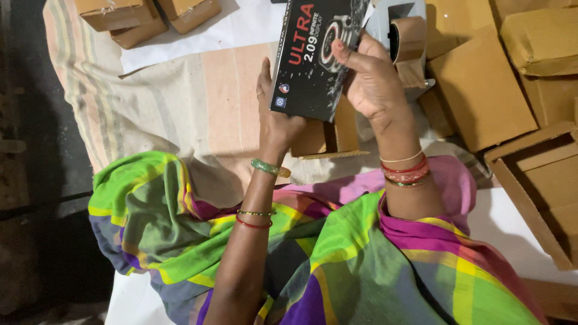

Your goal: The person packs smartwatches into cardboard boxes. They place the watch and its accessories into a product box, put the product box into a shipping box, close the flaps, and seal the box with packing tape using a tape dispenser.

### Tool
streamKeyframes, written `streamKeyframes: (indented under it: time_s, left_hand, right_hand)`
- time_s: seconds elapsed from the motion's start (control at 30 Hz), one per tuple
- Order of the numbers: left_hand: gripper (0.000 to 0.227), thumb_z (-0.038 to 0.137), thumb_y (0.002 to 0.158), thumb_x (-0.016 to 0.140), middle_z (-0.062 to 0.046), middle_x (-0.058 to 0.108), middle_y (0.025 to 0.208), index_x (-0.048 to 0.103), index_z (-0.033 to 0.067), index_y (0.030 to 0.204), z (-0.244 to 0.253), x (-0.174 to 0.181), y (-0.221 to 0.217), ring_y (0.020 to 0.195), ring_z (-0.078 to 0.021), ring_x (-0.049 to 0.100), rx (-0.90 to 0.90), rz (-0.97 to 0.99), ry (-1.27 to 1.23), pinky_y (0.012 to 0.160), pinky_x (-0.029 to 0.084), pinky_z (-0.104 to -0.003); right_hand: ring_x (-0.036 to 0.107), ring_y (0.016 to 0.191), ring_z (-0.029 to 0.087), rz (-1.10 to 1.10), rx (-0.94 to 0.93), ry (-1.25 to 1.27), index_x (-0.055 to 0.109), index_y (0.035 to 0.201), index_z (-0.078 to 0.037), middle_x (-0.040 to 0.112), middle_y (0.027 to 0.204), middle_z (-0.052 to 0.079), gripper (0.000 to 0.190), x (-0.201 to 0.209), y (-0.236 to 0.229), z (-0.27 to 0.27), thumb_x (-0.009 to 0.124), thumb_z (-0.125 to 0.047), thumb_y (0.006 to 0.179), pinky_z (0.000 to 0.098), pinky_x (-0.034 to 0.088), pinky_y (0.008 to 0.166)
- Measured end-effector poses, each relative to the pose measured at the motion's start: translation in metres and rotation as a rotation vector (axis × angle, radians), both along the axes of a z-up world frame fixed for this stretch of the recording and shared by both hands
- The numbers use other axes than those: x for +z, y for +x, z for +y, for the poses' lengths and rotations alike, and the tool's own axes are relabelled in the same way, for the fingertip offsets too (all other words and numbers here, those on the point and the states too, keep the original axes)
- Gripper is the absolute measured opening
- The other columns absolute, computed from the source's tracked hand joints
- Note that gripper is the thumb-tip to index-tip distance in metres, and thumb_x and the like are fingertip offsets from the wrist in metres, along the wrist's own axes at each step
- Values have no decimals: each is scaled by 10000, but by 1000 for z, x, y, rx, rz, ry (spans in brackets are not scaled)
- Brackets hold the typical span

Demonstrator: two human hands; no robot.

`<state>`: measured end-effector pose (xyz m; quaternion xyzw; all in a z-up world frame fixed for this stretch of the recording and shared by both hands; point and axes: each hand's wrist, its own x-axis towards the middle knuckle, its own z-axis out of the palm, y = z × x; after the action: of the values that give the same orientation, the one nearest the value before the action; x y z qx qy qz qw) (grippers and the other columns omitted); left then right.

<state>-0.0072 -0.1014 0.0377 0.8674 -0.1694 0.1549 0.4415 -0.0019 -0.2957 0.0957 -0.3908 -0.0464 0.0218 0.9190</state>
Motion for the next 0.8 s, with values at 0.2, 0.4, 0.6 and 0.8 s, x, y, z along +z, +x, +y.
streamKeyframes:
  time_s: [0.2, 0.4, 0.6, 0.8]
  left_hand:
    - [809, 334, 772, 908, -190, 456, 1526, 509, 77, 1427, -13, 23, -7, 1528, -447, 246, -188, -38, 201, 1280, 92, -631]
    - [1013, 56, 718, 721, -231, 345, 1660, 248, 36, 1614, -26, 16, -11, 1592, -411, 281, -47, 6, -337, 1344, 284, -538]
    - [749, -5, 942, 716, -170, 410, 1649, 349, 57, 1592, -23, 19, -6, 1568, -336, 420, 5, 84, -522, 1156, 534, -444]
    - [518, 10, 915, 685, -155, 452, 1605, 558, 76, 1413, -19, 19, 5, 1519, -333, 470, 52, 47, -479, 1072, 604, -420]
  right_hand:
    - [647, 1138, 108, -147, -76, -170, 554, 1377, -39, 678, 1241, 23, 368, 15, -13, -1, 707, -24, 1043, 283, 531, 1069]
    - [664, 1070, 122, -136, -146, -235, 594, 1290, -3, 708, 1187, 59, 250, 16, -11, -22, 687, -30, 1060, 286, 547, 1020]
    - [629, 1013, 87, -188, -245, -304, 597, 1271, -18, 690, 1158, 23, 214, 9, -10, -30, 710, -21, 1090, 250, 511, 983]
    - [619, 1048, 102, -322, -258, -236, 590, 1264, -8, 650, 1157, 29, 204, 4, -8, -24, 732, 27, 1122, 260, 496, 956]
